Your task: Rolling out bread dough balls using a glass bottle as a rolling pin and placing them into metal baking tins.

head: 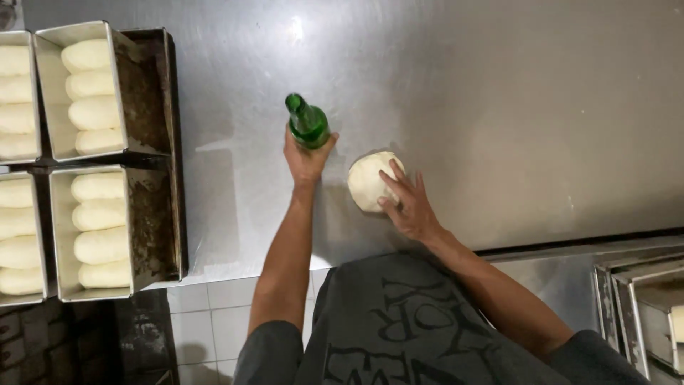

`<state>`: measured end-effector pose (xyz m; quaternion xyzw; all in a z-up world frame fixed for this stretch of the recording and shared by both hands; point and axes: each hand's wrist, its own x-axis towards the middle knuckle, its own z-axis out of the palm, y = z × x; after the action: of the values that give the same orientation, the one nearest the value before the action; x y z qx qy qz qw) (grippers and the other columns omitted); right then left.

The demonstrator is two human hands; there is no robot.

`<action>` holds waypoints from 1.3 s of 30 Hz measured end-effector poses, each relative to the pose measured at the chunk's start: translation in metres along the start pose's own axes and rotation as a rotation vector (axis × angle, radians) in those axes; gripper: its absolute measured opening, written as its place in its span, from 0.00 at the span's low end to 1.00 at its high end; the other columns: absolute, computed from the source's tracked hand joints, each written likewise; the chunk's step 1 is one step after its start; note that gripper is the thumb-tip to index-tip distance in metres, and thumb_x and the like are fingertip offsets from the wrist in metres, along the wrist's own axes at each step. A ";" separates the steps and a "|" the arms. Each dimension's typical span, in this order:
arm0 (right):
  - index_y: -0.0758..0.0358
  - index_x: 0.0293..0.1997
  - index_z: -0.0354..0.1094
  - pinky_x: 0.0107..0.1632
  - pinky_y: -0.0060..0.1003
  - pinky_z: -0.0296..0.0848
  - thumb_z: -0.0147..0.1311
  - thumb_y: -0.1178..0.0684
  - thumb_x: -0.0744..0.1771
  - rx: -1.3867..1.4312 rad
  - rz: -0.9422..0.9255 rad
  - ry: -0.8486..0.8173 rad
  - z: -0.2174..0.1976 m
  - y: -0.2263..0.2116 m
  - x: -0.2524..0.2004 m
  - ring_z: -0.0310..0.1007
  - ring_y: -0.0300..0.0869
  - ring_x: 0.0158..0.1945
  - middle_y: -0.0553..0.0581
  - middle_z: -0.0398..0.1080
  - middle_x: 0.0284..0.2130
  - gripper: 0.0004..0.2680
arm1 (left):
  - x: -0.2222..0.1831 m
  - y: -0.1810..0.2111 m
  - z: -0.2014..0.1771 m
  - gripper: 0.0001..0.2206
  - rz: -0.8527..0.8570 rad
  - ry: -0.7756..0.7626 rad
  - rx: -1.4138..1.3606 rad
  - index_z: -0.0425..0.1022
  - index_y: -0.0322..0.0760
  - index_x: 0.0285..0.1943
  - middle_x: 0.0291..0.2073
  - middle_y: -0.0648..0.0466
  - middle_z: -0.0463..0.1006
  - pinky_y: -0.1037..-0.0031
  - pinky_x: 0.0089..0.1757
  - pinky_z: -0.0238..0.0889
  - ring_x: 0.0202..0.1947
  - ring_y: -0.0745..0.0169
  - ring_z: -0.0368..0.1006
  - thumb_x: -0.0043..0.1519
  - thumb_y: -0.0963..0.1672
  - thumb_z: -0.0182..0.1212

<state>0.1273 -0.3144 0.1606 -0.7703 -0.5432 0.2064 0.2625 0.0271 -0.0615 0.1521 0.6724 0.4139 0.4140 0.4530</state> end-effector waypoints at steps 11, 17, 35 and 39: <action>0.55 0.63 0.67 0.76 0.64 0.37 0.55 0.49 0.72 -0.305 -0.211 0.580 -0.058 -0.034 0.007 0.51 0.61 0.73 0.59 0.61 0.66 0.13 | -0.039 0.089 0.007 0.38 0.383 -0.696 0.726 0.70 0.47 0.67 0.48 0.47 0.77 0.57 0.49 0.69 0.49 0.46 0.73 0.42 0.45 0.76; 0.52 0.65 0.70 0.73 0.72 0.40 0.55 0.49 0.71 -0.288 0.014 0.315 -0.015 0.020 0.018 0.61 0.54 0.66 0.58 0.64 0.58 0.14 | -0.074 0.059 0.011 0.42 0.546 -0.704 0.655 0.67 0.46 0.70 0.56 0.47 0.74 0.39 0.58 0.59 0.59 0.42 0.67 0.43 0.53 0.76; 0.60 0.38 0.72 0.49 0.57 0.66 0.52 0.47 0.71 -0.181 0.433 0.113 -0.040 0.061 0.195 0.73 0.57 0.46 0.60 0.73 0.41 0.09 | 0.071 0.029 0.105 0.13 -0.111 -0.699 0.750 0.84 0.43 0.41 0.41 0.52 0.82 0.53 0.43 0.71 0.45 0.46 0.78 0.60 0.49 0.56; 0.60 0.48 0.70 0.57 0.56 0.65 0.52 0.48 0.72 -0.048 0.200 0.349 -0.040 0.059 0.166 0.70 0.60 0.53 0.61 0.72 0.46 0.07 | 0.027 0.012 0.083 0.12 0.157 -0.500 0.751 0.82 0.42 0.48 0.45 0.52 0.81 0.51 0.53 0.69 0.48 0.46 0.76 0.66 0.50 0.58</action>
<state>0.2483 -0.1809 0.1495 -0.8506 -0.4150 0.0815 0.3124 0.1152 -0.0612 0.1475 0.8986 0.3609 0.0935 0.2312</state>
